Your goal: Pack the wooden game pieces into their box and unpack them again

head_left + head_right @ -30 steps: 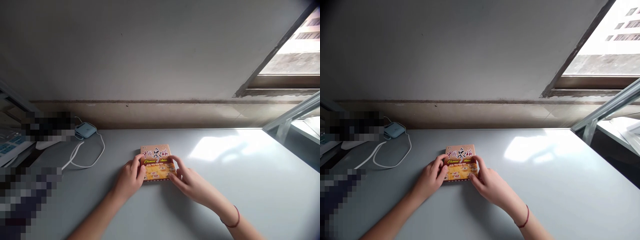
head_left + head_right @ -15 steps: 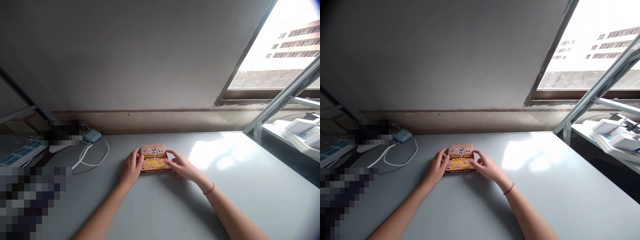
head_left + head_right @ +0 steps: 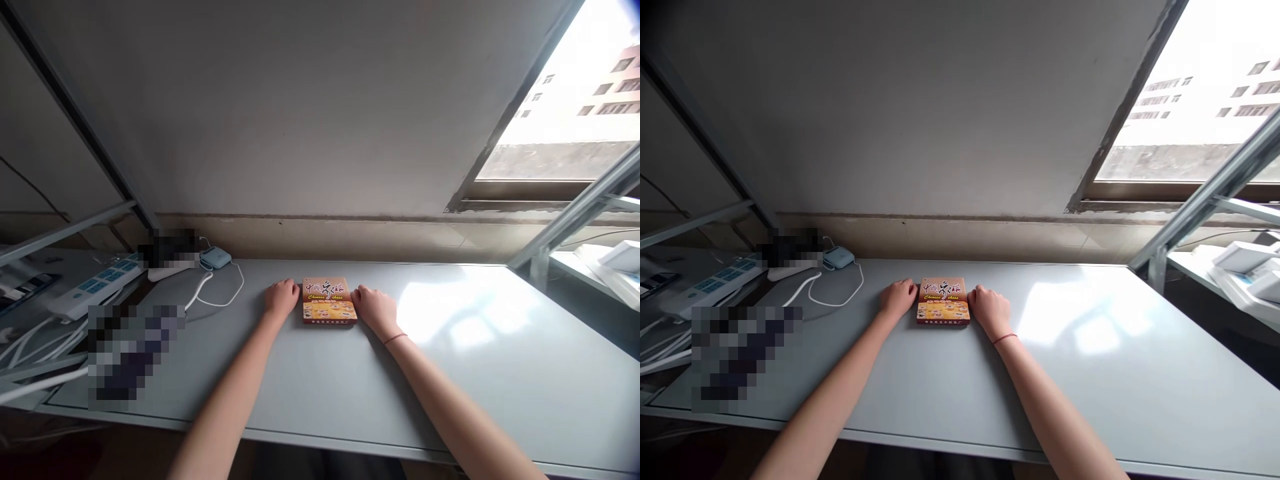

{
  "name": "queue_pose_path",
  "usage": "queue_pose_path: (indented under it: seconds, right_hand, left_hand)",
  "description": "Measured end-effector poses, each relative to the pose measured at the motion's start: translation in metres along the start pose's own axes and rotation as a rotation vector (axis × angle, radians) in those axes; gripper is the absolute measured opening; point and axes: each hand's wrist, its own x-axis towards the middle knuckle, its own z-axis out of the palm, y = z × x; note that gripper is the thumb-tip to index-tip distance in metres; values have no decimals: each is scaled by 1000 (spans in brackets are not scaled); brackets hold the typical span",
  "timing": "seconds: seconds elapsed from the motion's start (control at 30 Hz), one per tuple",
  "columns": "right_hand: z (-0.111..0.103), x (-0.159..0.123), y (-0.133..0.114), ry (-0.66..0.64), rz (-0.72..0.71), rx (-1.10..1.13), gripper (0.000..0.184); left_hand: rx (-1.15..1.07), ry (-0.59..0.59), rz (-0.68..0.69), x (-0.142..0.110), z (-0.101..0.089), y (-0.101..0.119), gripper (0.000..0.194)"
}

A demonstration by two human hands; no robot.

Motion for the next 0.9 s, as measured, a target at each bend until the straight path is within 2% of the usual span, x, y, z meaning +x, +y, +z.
queue_pose_path:
  seconds: [0.17,0.57,0.9]
  right_hand:
    - [0,-2,4,0,2,15,34]
    - [-5,-7,11,-12,-67,119,28]
    - [-9,-9,14,-43,-101,197,27]
  left_hand:
    - [-8,21,38,-8,2,-7,26]
    - [-80,29,122,-8,2,-11,23]
    - [-76,15,140,-8,-2,-11,23]
